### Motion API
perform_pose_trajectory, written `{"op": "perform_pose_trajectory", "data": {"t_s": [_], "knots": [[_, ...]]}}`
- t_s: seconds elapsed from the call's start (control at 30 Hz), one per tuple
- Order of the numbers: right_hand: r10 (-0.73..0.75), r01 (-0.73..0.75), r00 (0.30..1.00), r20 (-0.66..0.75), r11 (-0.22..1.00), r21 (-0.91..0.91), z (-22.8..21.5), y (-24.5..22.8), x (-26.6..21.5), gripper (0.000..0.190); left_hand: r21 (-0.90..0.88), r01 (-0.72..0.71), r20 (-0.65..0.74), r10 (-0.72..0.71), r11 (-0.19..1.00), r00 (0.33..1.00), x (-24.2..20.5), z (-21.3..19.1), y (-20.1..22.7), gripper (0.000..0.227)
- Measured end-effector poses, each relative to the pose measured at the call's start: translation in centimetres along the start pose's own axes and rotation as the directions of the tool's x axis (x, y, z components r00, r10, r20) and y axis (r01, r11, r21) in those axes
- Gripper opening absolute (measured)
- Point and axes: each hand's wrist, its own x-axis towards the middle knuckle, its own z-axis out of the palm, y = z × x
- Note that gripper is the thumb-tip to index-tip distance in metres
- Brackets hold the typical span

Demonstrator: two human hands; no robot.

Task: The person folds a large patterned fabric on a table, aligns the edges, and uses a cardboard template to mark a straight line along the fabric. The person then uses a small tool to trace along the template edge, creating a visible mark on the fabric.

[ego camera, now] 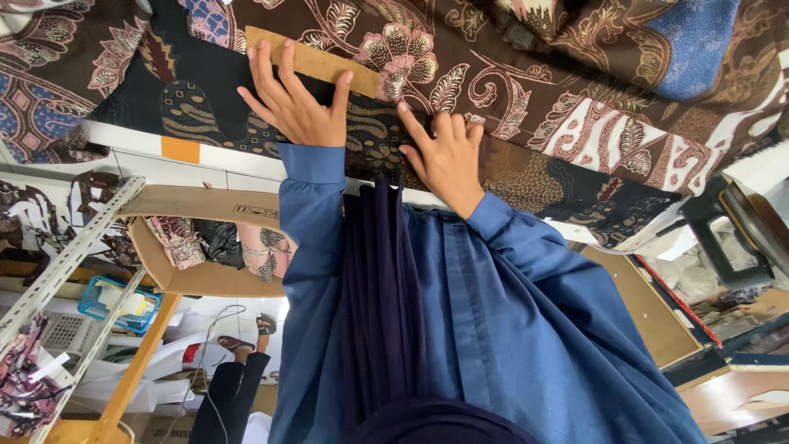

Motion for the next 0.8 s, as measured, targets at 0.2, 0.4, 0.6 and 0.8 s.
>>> {"op": "perform_pose_trajectory", "data": {"t_s": [0.2,0.4,0.6,0.8], "knots": [[0.018,-0.018,1.0,0.014,0.999,-0.03,0.6,-0.9,0.8,0.07,0.021,0.013,-0.043,-0.012,1.0,0.999,0.1,0.8,0.0,0.083],[-0.022,0.022,1.0,0.02,1.0,0.018,0.5,-0.8,-0.5,0.072,0.024,0.017,-0.032,-0.016,1.0,0.999,0.1,0.7,0.0,0.081],[0.098,-0.103,0.994,0.055,0.991,0.083,-0.2,0.3,-3.6,0.087,0.016,0.02,0.008,-0.02,1.0,1.0,0.0,0.3,0.0,0.086],[0.13,-0.128,0.989,0.075,0.991,-0.025,0.0,1.5,-4.3,0.084,0.008,-0.008,-0.09,0.009,1.0,0.996,0.0,0.6,0.4,0.104]]}}
